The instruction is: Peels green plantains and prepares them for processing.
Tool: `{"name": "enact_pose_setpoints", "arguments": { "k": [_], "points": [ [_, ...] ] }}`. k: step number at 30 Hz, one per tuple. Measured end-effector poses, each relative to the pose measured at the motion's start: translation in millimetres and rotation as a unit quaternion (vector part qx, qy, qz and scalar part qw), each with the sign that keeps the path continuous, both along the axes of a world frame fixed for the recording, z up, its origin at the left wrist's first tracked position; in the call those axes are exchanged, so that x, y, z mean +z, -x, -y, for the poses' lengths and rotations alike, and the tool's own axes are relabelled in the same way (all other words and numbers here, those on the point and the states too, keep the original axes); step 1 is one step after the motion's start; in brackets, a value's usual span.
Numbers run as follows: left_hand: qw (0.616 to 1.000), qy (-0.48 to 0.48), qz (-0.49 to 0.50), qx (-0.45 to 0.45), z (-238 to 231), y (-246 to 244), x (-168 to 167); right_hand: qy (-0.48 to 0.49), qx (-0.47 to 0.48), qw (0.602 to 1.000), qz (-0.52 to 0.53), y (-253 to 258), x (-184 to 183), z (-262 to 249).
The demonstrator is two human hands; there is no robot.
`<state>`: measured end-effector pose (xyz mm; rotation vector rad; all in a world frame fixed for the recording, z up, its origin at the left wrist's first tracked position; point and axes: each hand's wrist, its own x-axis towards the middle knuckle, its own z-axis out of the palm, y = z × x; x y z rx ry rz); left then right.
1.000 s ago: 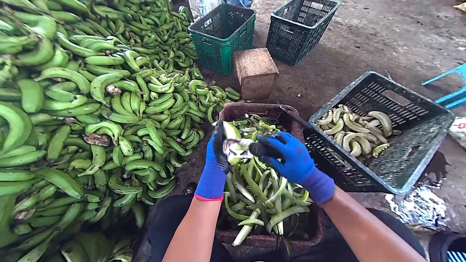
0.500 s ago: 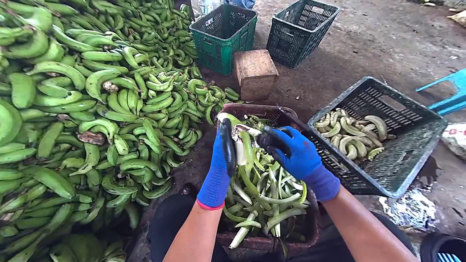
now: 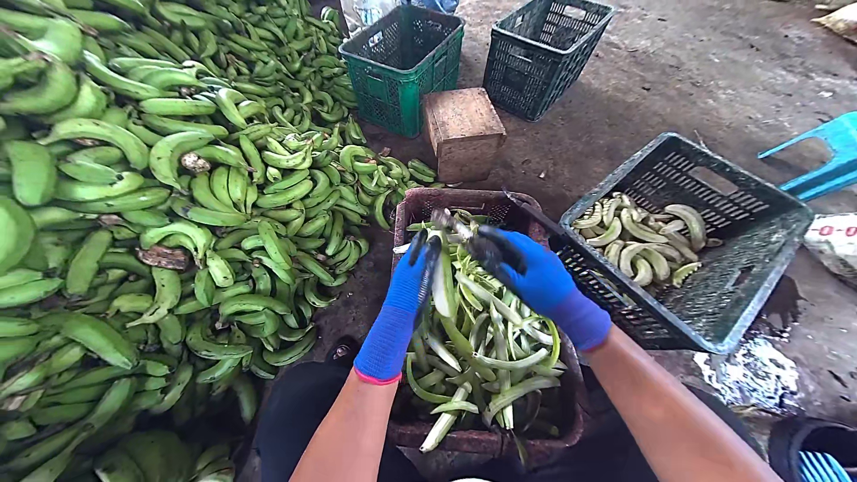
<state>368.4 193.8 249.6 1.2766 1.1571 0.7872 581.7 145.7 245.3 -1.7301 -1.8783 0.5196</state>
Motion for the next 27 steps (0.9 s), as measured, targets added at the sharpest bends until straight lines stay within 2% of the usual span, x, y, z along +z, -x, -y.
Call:
{"name": "enact_pose_setpoints", "arguments": {
  "k": [2,4,6,8,10,12,13,14,16,18,21,24,27],
  "points": [
    [0.986,0.054,0.154,0.034,-2.8,9.1,-4.6,-0.108,0.078,0.989,0.059,3.2,-10.0,7.8],
    [0.94,0.149,0.306,0.032,-11.0,13.1,-8.5,-0.211,0.12,0.964,0.105,2.8,-14.5,12.2],
    [0.904,0.192,0.382,0.036,-14.2,16.4,-6.8,-0.281,0.125,0.942,0.131,2.4,-11.6,13.2],
    [0.909,0.175,0.375,0.054,-10.5,15.5,-4.7,-0.29,0.115,0.938,0.148,4.2,-8.0,13.0],
    [0.951,0.089,0.29,0.058,0.2,9.8,-5.6,-0.235,0.081,0.959,0.136,10.7,-2.7,14.5],
    [0.984,-0.009,0.168,0.058,13.5,1.1,1.9,-0.081,0.015,0.993,0.084,17.7,11.4,14.1],
    [0.991,-0.029,0.127,0.041,18.6,-1.0,8.9,0.019,-0.022,0.999,0.044,19.1,20.9,10.4],
    [0.994,-0.038,0.104,0.016,21.5,-1.5,14.7,0.109,-0.056,0.992,0.012,17.2,26.6,3.3],
    [0.99,-0.032,0.134,-0.004,18.9,-2.0,12.1,0.201,-0.094,0.975,-0.027,8.6,25.2,-9.1],
    [0.971,0.023,0.235,0.022,6.8,-0.3,1.7,0.179,-0.095,0.978,-0.043,-0.3,19.7,-8.5],
    [0.936,0.107,0.333,0.044,-6.5,14.0,0.9,0.038,0.044,0.997,-0.046,-9.5,8.7,7.3],
    [0.95,0.104,0.287,0.065,-6.4,16.3,5.4,-0.08,0.161,0.983,0.021,-6.6,0.7,18.2],
    [0.977,0.028,0.212,0.011,8.5,11.4,6.4,-0.071,0.137,0.987,0.056,0.4,5.7,15.9]
  ]
}}
